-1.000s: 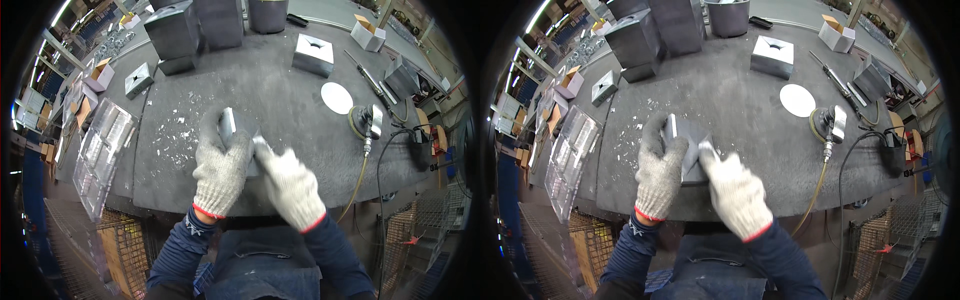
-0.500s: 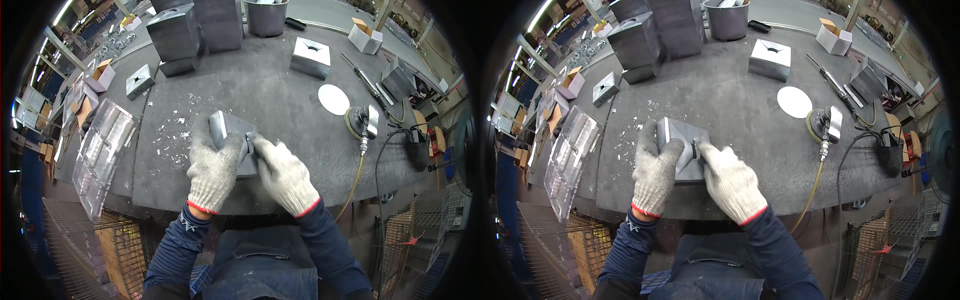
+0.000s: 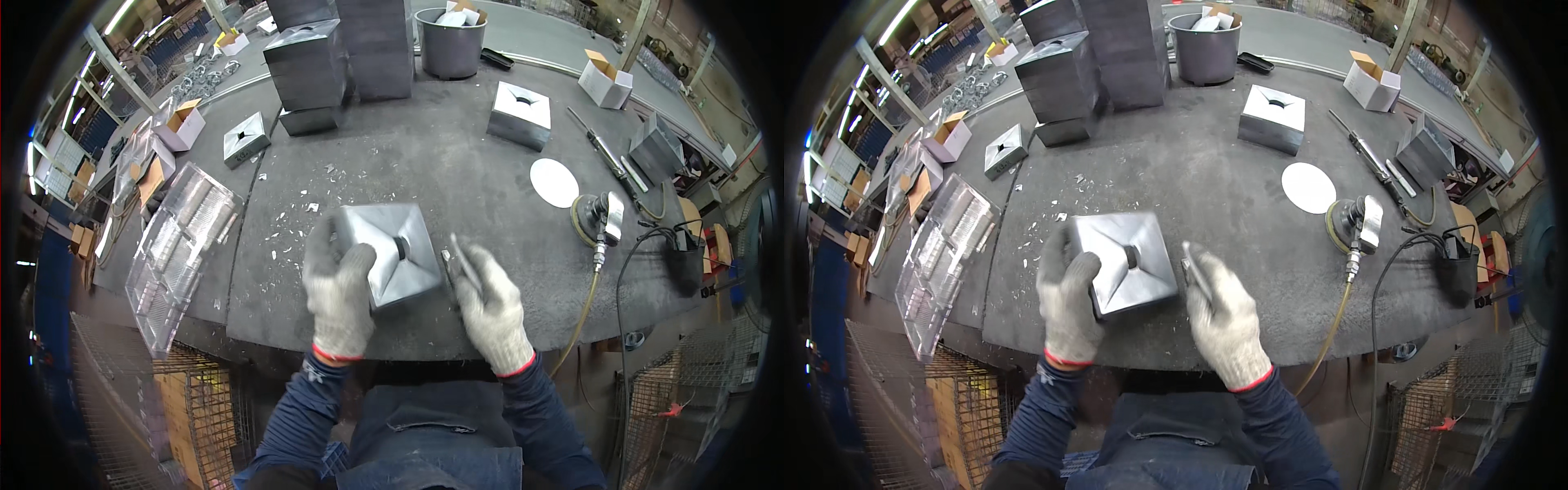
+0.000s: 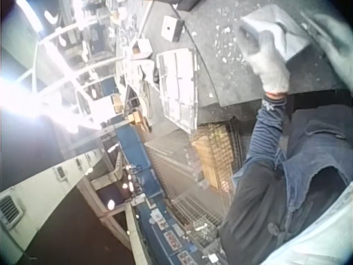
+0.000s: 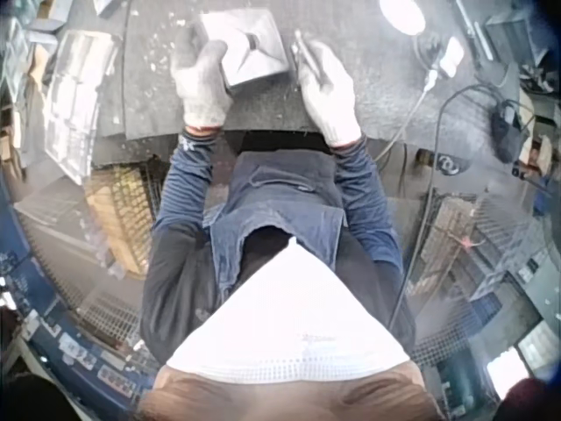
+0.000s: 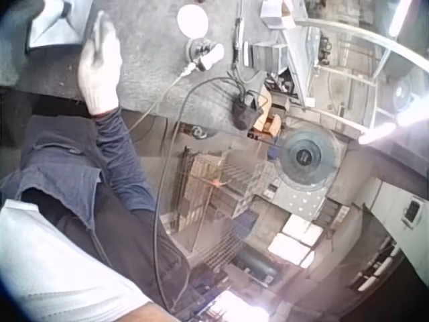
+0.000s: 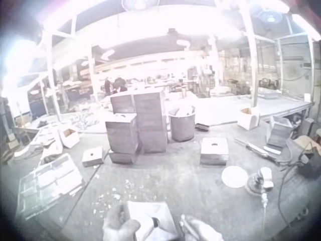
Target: The person sands the edges and interior of a square metal component with a hand file.
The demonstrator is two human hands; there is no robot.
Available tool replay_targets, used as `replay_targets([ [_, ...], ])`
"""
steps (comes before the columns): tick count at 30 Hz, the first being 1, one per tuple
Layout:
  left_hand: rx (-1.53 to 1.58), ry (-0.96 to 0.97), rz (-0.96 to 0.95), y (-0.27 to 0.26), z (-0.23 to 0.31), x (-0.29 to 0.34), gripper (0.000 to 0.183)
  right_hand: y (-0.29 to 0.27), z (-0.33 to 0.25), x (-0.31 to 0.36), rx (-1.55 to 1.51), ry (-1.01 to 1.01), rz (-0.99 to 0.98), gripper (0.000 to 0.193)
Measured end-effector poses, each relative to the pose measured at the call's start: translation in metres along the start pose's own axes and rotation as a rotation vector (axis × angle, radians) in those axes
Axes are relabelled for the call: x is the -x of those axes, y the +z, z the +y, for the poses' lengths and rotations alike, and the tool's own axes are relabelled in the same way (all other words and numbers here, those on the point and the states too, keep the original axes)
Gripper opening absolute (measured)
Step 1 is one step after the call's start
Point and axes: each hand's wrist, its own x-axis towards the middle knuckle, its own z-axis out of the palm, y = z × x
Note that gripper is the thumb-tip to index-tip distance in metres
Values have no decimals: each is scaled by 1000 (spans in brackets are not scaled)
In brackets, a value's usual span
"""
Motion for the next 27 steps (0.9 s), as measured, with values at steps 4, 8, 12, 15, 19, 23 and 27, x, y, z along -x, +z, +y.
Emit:
replay_targets([
  [4,82,414,266,-29,-35,35,67,29,7,-24,-135,39,-17,51],
  [8,250,76,-296,-78,8,34,71,32,19,-25,-128,35,-31,55],
  [12,-254,-397,-260,-66,25,-14,55,57,0,-16,-71,-116,-91,56],
  [15,-215,-22,-148,-35,40,-14,61,54,1,-35,-130,-169,32,58],
  [19,-47,146,83,-2,10,28,61,43,-6,-33,7,-260,105,57],
  [23,50,153,148,23,-36,57,47,39,-10,1,258,-213,-32,66],
  [27,-58,213,148,14,-45,56,41,35,-25,12,452,-148,-155,70],
])
